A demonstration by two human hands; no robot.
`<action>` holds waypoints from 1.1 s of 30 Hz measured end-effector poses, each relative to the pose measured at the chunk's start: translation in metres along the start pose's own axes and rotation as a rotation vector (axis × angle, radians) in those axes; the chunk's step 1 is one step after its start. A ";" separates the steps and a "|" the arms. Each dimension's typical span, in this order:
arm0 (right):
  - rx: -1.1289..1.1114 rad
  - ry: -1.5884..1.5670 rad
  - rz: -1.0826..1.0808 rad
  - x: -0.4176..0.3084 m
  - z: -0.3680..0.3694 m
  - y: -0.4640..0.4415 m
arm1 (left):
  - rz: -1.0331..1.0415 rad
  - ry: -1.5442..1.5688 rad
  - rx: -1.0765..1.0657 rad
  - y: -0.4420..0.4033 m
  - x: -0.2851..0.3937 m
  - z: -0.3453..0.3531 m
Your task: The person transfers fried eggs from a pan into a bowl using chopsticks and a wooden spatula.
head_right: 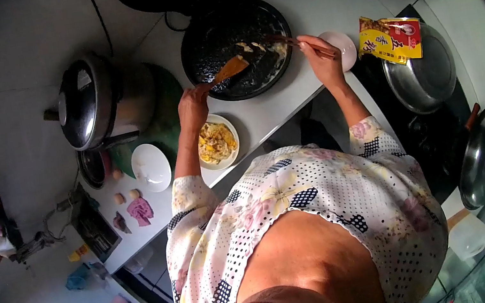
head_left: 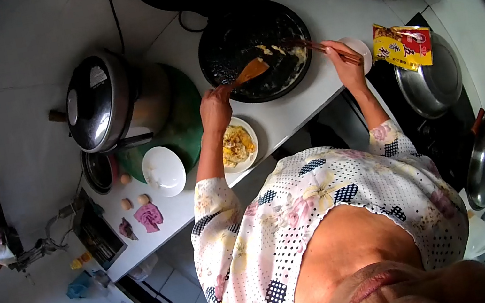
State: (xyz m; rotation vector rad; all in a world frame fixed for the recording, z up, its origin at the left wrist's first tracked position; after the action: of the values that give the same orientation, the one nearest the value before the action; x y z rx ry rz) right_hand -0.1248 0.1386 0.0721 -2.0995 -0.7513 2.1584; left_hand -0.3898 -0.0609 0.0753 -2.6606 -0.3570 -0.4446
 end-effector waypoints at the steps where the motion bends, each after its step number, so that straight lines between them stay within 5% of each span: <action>1: -0.001 0.095 -0.048 -0.005 -0.008 0.002 | -0.030 -0.001 -0.036 0.006 -0.001 0.000; 11: -0.090 -0.146 0.071 0.017 0.041 -0.003 | -0.148 0.021 0.084 0.007 0.008 0.036; 15: -0.118 0.036 -0.046 0.002 0.042 -0.018 | -0.141 0.057 0.156 0.016 0.011 0.019; 19: -0.248 0.189 -0.426 -0.030 0.071 -0.015 | -0.155 0.007 0.120 0.012 0.009 0.026; 33: -0.288 0.193 -0.398 -0.045 0.065 0.018 | -0.160 0.051 0.106 0.015 0.018 0.037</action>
State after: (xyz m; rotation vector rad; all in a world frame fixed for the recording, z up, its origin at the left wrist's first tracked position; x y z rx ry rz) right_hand -0.1768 0.0863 0.1058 -2.0150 -1.3856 1.6990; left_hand -0.3593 -0.0548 0.0442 -2.5227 -0.5649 -0.5266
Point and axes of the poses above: each hand's wrist, its own y-axis away from the middle knuckle, its own z-axis out of the palm, x = y × z, the point moved 10 cm from there along -y, towards the middle knuckle, and after that the axes turned 2 degrees about x, right-handed, at the moved point
